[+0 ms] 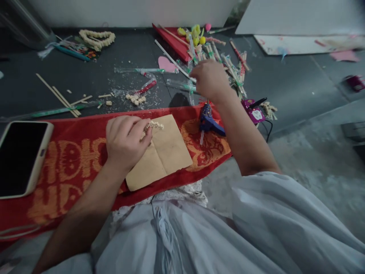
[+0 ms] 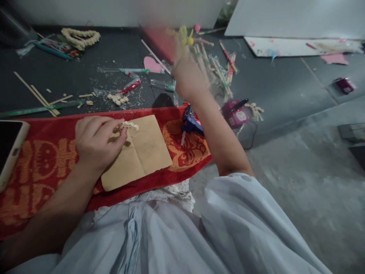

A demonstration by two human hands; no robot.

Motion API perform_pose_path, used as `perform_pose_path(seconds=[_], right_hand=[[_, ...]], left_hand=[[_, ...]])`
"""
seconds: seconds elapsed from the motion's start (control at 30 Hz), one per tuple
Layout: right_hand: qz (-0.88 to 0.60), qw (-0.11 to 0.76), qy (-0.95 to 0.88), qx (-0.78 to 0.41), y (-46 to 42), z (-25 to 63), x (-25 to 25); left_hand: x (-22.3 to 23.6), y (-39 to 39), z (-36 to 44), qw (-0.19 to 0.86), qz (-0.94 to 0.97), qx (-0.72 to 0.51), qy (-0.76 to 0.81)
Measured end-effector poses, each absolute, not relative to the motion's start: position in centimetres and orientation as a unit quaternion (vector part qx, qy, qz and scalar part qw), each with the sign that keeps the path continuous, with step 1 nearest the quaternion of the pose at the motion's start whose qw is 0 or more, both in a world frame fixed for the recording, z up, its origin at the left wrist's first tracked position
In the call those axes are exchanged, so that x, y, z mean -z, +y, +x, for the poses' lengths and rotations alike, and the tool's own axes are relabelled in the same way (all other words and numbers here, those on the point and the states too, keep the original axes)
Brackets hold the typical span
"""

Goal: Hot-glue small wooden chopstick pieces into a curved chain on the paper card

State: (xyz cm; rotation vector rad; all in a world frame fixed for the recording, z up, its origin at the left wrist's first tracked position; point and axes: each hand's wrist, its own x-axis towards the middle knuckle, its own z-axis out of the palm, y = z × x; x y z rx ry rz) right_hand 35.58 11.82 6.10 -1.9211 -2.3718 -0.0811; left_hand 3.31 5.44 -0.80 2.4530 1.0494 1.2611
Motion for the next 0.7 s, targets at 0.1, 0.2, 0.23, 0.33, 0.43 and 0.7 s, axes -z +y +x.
perform_pose_path(seconds=[0.1, 0.2, 0.23, 0.33, 0.43, 0.7], right_hand=[[-0.557, 0.070, -0.824, -0.071, 10.5, 32.3, -6.2], [-0.445, 0.140, -0.850, -0.246, 9.2, 29.7, -6.2], [-0.417, 0.154, -0.847, -0.291, 8.9, 29.0, -6.2], [-0.366, 0.181, -0.823, -0.395, 8.4, 28.0, -6.0], [-0.348, 0.194, -0.788, -0.470, 8.4, 27.8, -5.7], [-0.318, 0.200, -0.754, -0.539, 9.1, 27.8, -5.0]], left_hand=[[0.8, 5.5, 3.2, 0.047, 0.840, -0.426, 0.333], [0.6, 5.5, 3.1, -0.007, 0.851, -0.430, 0.301], [0.5, 5.5, 3.1, -0.026, 0.855, -0.432, 0.287], [0.2, 5.4, 3.1, -0.072, 0.859, -0.434, 0.262], [0.0, 5.3, 3.2, -0.078, 0.860, -0.428, 0.268], [-0.5, 5.0, 3.7, -0.120, 0.865, -0.424, 0.239]])
